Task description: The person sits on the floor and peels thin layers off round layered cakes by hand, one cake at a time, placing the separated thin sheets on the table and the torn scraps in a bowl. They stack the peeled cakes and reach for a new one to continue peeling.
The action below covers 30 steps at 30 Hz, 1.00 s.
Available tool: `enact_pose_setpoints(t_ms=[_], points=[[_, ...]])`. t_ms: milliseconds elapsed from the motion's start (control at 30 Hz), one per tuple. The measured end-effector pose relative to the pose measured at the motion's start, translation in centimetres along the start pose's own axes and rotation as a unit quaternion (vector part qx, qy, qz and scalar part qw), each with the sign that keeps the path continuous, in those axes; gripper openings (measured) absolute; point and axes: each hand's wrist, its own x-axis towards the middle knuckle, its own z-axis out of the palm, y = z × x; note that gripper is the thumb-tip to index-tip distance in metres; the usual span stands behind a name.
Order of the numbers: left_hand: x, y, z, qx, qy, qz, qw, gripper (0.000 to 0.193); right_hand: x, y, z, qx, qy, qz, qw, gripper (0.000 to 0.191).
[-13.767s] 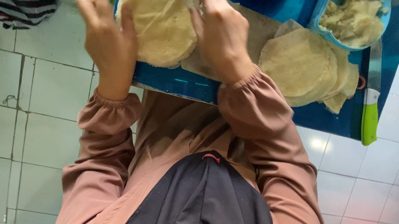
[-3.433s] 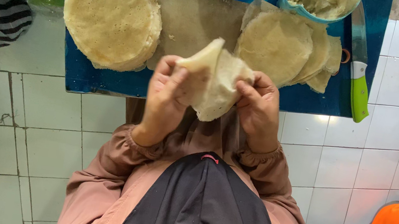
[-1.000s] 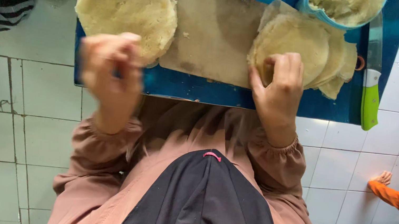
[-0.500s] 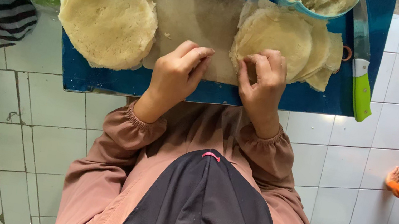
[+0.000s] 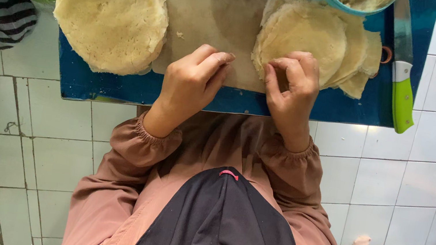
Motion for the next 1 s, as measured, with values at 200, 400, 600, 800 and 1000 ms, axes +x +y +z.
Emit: enact_pose_setpoints(t_ms=[200, 400, 600, 800, 1000], points=[[-0.5, 0.1, 0.1, 0.006, -0.001, 0.009, 1.000, 0.015, -0.6, 0.4, -0.1, 0.050, 0.001, 0.019, 0.999, 0.012], [-1.2, 0.2, 0.3, 0.013, 0.004, 0.015, 1.000, 0.014, -1.5, 1.0, 0.0, 0.063, 0.004, 0.008, 0.998, 0.011], [-1.6, 0.0, 0.4, 0.016, 0.010, 0.025, 1.000, 0.014, -1.8, 0.9, 0.1, 0.103, 0.011, 0.037, 0.994, 0.011], [-1.8, 0.1, 0.3, 0.016, 0.010, 0.028, 0.999, 0.014, -1.9, 0.7, 0.2, 0.141, 0.013, 0.044, 0.989, 0.010], [-1.6, 0.2, 0.2, 0.021, 0.007, 0.032, 0.999, 0.014, -1.6, 0.7, 0.1, 0.120, 0.008, 0.038, 0.992, 0.010]])
